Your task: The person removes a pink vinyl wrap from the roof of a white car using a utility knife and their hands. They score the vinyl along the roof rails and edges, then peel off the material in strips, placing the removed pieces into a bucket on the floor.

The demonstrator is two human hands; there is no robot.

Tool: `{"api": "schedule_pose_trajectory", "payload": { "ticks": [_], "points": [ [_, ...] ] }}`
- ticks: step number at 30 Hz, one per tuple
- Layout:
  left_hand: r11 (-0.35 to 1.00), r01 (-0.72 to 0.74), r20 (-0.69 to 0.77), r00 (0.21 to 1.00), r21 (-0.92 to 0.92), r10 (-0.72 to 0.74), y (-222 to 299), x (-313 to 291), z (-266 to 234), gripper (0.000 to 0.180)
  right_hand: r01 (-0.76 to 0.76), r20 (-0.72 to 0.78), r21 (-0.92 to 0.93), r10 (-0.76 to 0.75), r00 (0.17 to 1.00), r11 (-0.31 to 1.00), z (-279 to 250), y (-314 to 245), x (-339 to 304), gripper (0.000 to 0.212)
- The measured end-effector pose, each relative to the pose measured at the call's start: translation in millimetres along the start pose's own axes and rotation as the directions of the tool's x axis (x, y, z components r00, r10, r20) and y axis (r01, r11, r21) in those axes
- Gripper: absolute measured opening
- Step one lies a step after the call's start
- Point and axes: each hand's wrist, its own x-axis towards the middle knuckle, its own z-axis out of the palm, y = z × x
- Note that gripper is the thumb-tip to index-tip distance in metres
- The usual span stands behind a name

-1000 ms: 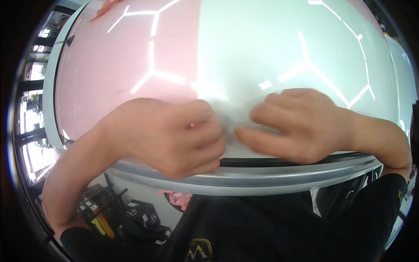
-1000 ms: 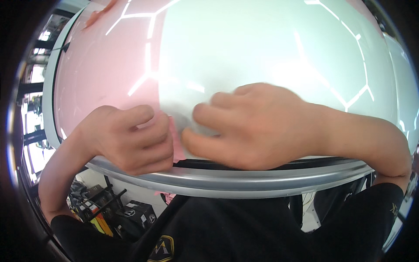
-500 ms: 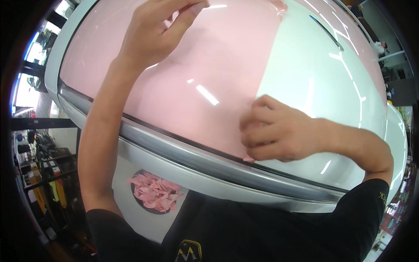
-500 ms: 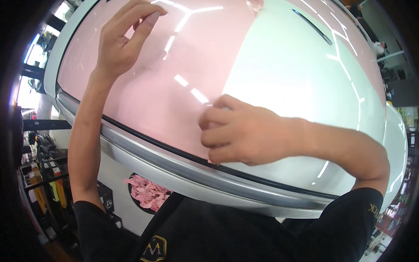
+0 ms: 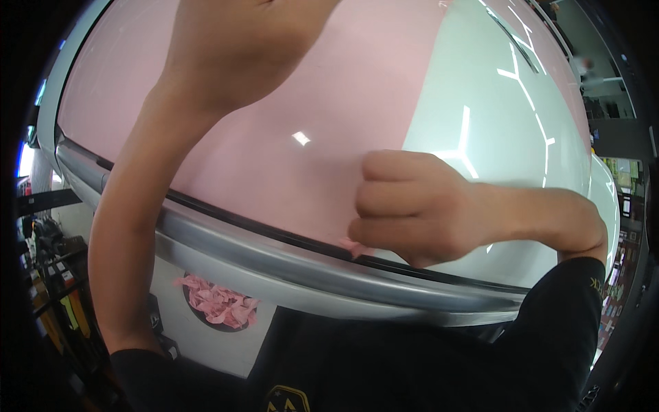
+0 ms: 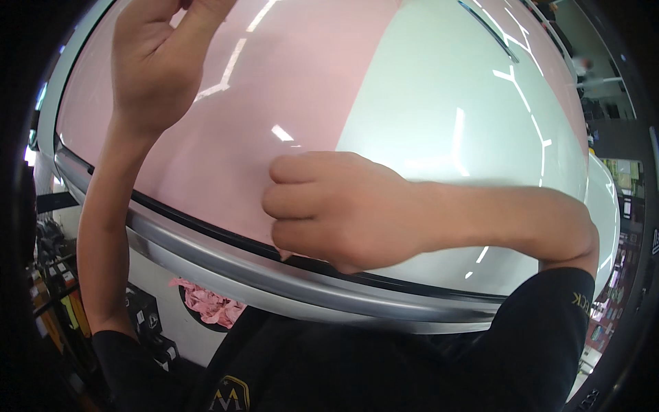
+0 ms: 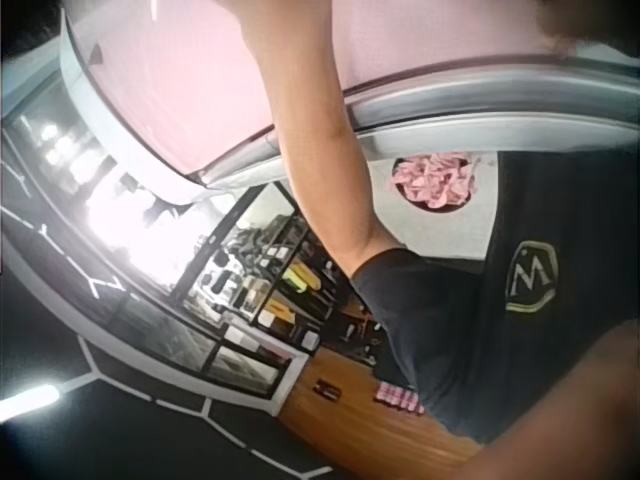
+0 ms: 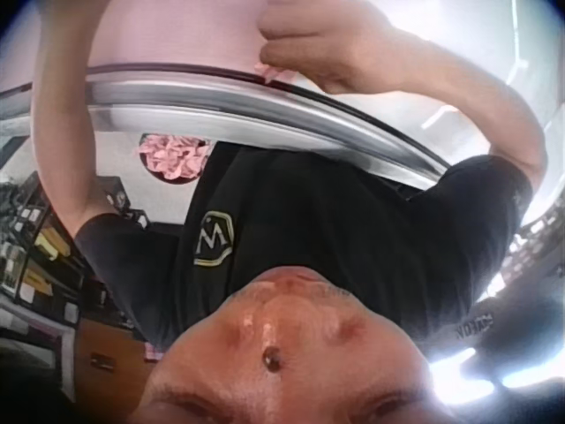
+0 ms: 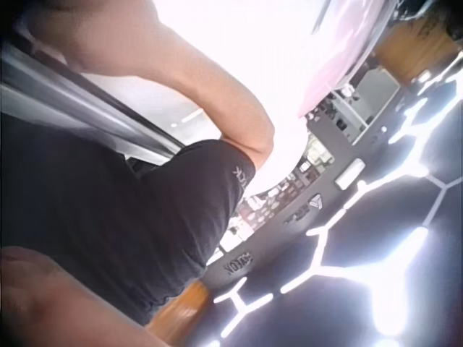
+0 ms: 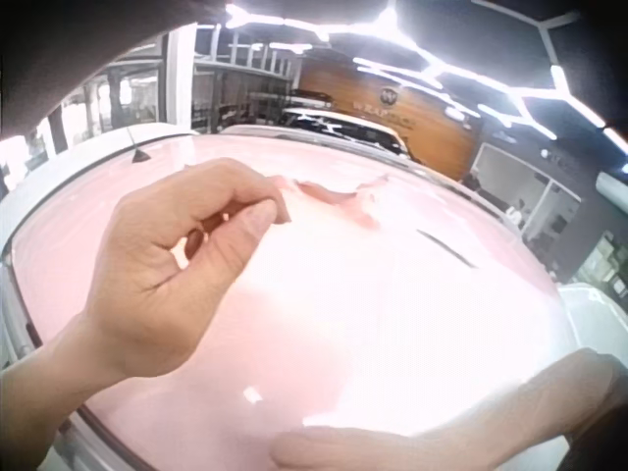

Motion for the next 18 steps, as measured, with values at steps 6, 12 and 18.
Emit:
{"api": "schedule_pose_trajectory", "payload": {
  "ticks": [6,12,18],
  "points": [
    [0.997,0.077,-0.102,0.992,-0.03,-0.08,-13.7,1.2,-10.8,0.015,-0.263,-0.209,0.13,0.285,0.935,0.956,2.0,1.2,10.3,0.012],
    [0.883,0.467,0.44,0.785,0.042,-0.436,52.9,-51.5,-40.7,0.033,-0.487,-0.297,0.252,0.546,0.783,0.836,4.0,-19.0,3.5,0.01],
    [0.881,0.458,0.751,0.538,0.121,-0.383,105.5,-22.9,-65.6,0.056,-0.534,-0.321,0.365,0.642,0.696,0.762,11.6,-35.9,2.7,0.011]
  ]
}}
